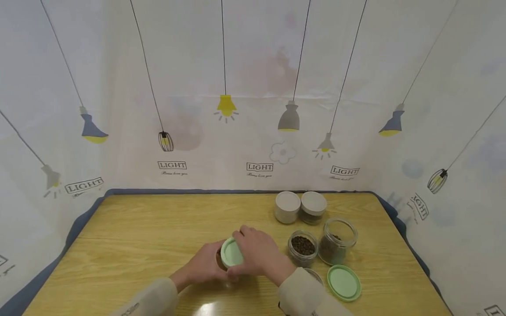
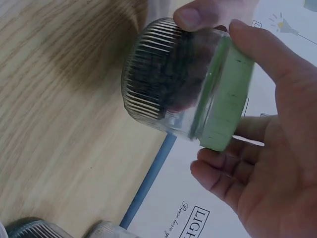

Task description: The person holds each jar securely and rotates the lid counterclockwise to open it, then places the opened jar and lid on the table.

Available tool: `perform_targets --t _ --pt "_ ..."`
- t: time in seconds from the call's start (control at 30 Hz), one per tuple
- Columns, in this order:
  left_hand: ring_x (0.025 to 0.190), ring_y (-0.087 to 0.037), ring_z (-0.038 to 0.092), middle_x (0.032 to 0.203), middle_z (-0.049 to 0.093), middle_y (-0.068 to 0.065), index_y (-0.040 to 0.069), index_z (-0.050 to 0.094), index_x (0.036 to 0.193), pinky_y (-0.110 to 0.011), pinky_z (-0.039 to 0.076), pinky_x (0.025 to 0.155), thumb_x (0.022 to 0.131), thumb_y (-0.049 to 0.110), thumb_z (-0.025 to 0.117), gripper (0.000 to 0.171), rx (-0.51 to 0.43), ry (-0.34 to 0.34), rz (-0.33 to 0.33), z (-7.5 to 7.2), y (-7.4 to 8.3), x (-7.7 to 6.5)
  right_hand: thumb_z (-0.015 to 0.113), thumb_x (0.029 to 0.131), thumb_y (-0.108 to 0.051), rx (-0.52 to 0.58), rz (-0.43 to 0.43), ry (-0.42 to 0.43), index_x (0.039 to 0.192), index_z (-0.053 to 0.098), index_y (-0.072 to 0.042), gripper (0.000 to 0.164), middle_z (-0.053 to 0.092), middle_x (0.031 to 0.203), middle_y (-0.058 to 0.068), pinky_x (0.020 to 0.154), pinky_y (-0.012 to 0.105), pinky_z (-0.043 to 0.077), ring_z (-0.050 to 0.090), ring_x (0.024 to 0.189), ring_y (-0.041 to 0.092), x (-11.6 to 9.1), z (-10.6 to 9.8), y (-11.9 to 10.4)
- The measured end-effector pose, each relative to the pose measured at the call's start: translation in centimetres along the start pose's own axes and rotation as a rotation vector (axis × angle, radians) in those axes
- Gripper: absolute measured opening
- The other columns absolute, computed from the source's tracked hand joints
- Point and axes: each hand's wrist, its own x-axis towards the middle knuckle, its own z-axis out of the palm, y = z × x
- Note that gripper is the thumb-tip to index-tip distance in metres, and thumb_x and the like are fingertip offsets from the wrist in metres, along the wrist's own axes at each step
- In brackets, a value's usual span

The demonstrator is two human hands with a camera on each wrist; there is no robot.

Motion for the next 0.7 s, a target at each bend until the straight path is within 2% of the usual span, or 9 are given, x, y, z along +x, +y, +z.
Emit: perform_targets --t 0.2,0.4,0.47,0.57,0.7 --pt "0.113 -0.007 0.060 0.128 0.062 0.010 0.025 0.050 0.139 -0.033 0.048 0.099 0.069 0.054 0.083 0.082 -0.044 -0.035 -0.020 0.1 0.3 0.3 0.077 0.071 -0.059 0.055 -0.045 -0.066 0.143 0.047 -0.016 0.089 0.055 0.129 0.003 0.090 0.037 0.051 0.054 0.112 0.021 -0.3 -0.9 0.6" --pt "0.115 -0.007 0.059 0.129 0.061 0.011 0.026 0.048 0.140 -0.035 0.048 0.099 0.069 0.053 0.083 0.084 -0.040 -0.052 -0.026 0.3 0.4 0.5 0.084 0.070 -0.043 0.088 -0.051 -0.120 0.147 0.042 -0.021 0.090 0.050 0.140 0.003 0.097 0.043 0.047 0.050 0.120 0.024 -0.7 -1.7 0.8" --pt "0.115 -0.008 0.059 0.129 0.061 0.011 0.024 0.049 0.140 -0.035 0.048 0.100 0.068 0.054 0.083 0.085 -0.021 -0.042 -0.022 0.4 0.4 0.6 0.084 0.070 -0.046 0.096 -0.030 -0.119 0.149 0.040 -0.020 0.094 0.047 0.144 0.005 0.100 0.047 0.046 0.049 0.124 0.027 -0.8 -1.7 0.7" --pt "0.115 -0.008 0.059 0.128 0.061 0.011 0.023 0.049 0.140 -0.036 0.048 0.101 0.068 0.056 0.083 0.086 -0.005 -0.028 -0.028 0.5 0.4 0.7 0.077 0.072 -0.059 0.046 0.015 -0.059 0.147 0.040 -0.014 0.096 0.048 0.143 0.011 0.098 0.050 0.046 0.050 0.125 0.032 -1.0 -1.6 0.4" --pt "0.115 -0.008 0.060 0.128 0.062 0.011 0.024 0.049 0.140 -0.034 0.049 0.099 0.069 0.056 0.082 0.084 -0.017 -0.027 -0.028 0.6 0.5 0.8 0.057 0.081 -0.073 -0.096 0.122 0.028 0.133 0.051 -0.006 0.084 0.059 0.121 0.014 0.089 0.045 0.051 0.058 0.111 0.031 -1.0 -1.3 -0.3"
